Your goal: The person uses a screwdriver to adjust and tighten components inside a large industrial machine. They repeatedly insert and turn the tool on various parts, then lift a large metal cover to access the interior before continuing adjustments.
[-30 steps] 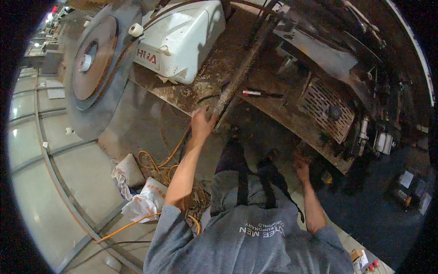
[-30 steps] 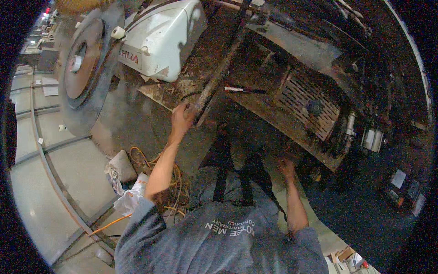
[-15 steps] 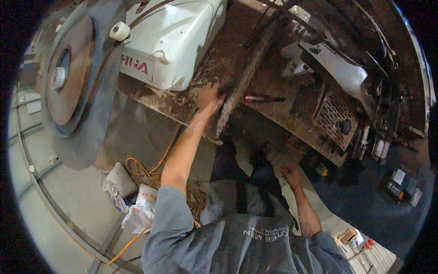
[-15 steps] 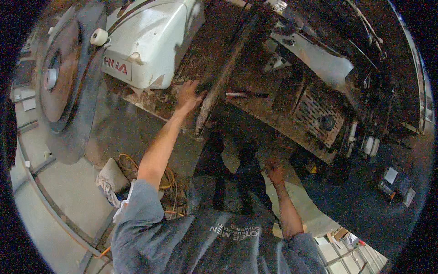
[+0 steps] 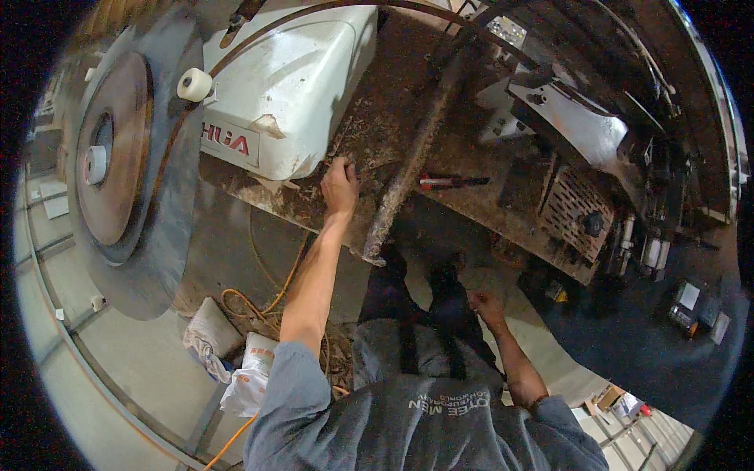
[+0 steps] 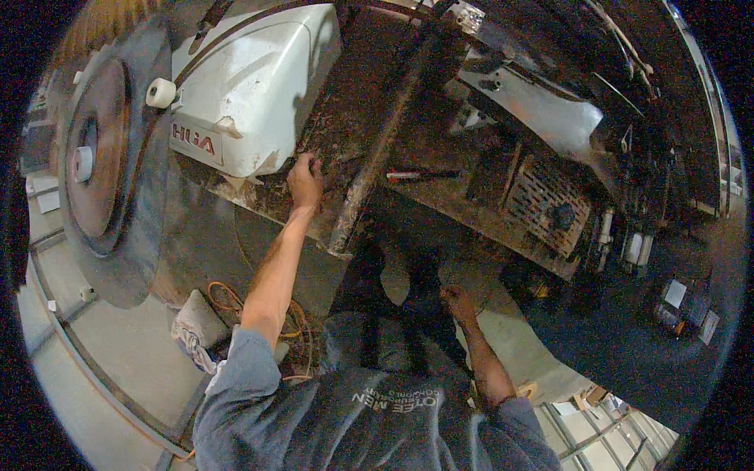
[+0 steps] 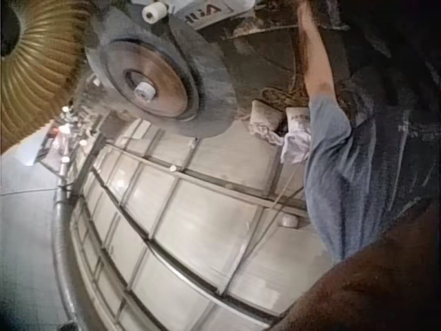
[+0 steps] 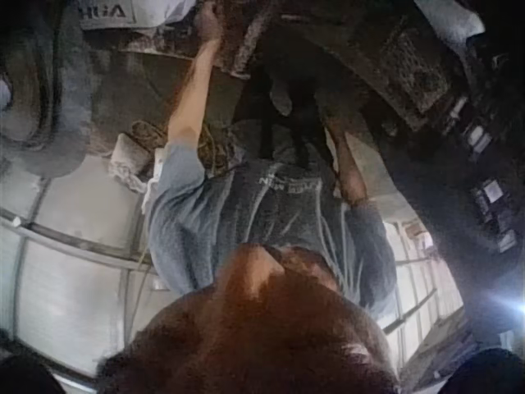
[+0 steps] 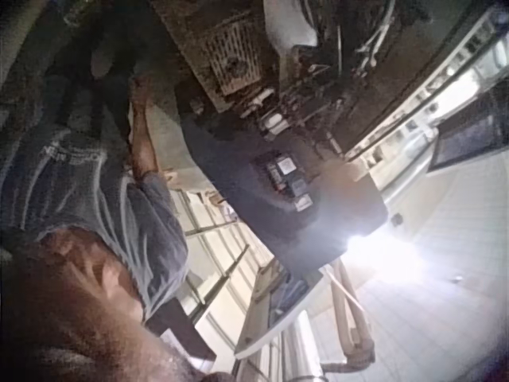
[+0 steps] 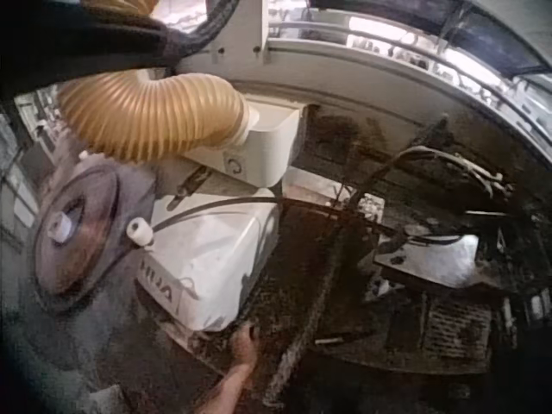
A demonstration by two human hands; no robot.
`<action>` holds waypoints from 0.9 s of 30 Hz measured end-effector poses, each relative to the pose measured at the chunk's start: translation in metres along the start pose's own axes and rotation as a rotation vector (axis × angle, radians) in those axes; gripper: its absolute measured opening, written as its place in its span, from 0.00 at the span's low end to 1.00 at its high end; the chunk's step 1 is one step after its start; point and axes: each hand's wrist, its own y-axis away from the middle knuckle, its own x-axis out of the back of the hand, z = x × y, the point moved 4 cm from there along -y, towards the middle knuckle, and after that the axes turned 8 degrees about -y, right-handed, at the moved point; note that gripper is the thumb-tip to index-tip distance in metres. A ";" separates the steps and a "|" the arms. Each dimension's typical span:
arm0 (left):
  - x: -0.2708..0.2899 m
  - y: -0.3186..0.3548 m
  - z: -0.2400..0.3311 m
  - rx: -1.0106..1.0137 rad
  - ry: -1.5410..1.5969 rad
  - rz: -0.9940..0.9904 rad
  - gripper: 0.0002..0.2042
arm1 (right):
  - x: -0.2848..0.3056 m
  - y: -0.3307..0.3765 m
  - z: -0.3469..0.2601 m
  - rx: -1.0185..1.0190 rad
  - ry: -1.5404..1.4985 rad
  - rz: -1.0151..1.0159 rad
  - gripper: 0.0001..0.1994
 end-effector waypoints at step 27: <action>-0.004 0.032 -0.001 -0.190 -0.303 -0.389 0.29 | -0.007 0.009 -0.024 0.122 -0.204 -0.006 0.16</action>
